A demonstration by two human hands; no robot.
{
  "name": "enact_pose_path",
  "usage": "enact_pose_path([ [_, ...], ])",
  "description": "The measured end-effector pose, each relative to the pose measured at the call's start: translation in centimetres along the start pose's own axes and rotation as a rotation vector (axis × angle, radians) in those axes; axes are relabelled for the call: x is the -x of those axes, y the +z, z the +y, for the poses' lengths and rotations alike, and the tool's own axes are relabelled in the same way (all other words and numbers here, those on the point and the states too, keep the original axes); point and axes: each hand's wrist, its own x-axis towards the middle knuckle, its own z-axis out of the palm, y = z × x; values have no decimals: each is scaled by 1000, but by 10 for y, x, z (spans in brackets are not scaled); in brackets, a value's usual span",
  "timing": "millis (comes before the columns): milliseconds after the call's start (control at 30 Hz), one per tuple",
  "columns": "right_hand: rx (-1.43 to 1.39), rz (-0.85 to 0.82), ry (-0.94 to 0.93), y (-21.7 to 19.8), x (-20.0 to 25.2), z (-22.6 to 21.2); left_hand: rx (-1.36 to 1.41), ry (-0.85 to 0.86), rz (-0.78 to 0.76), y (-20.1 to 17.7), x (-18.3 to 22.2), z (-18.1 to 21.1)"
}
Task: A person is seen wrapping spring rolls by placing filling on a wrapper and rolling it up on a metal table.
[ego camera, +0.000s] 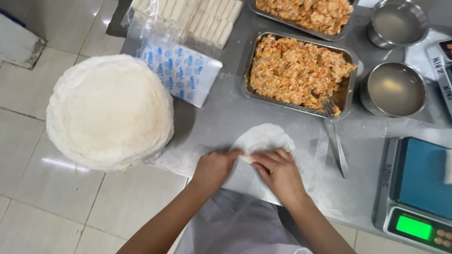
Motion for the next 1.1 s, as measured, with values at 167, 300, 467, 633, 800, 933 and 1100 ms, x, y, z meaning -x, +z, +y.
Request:
enact_pose_path([
  [167, -46, -16, 60, 9, 14, 19, 304, 429, 264, 8, -11, 35],
  [300, 12, 2, -5, -16, 42, 54, 159, 589, 253, 23, -18, 41],
  [467, 217, -8, 89, -50, 77, 81, 31, 718, 123, 30, -26, 44],
  [633, -73, 138, -60, -34, 41, 37, 201, 497, 51, 47, -29, 52],
  [800, -301, 5, 310, -19, 39, 29, 352, 447, 22, 20, -26, 61],
  [933, -243, -152, 286, -80, 35, 75, 138, 661, 179, 36, -23, 42],
  [1100, 412, 273, 218, -154, -6, 174, 89, 721, 106, 30, -22, 37],
])
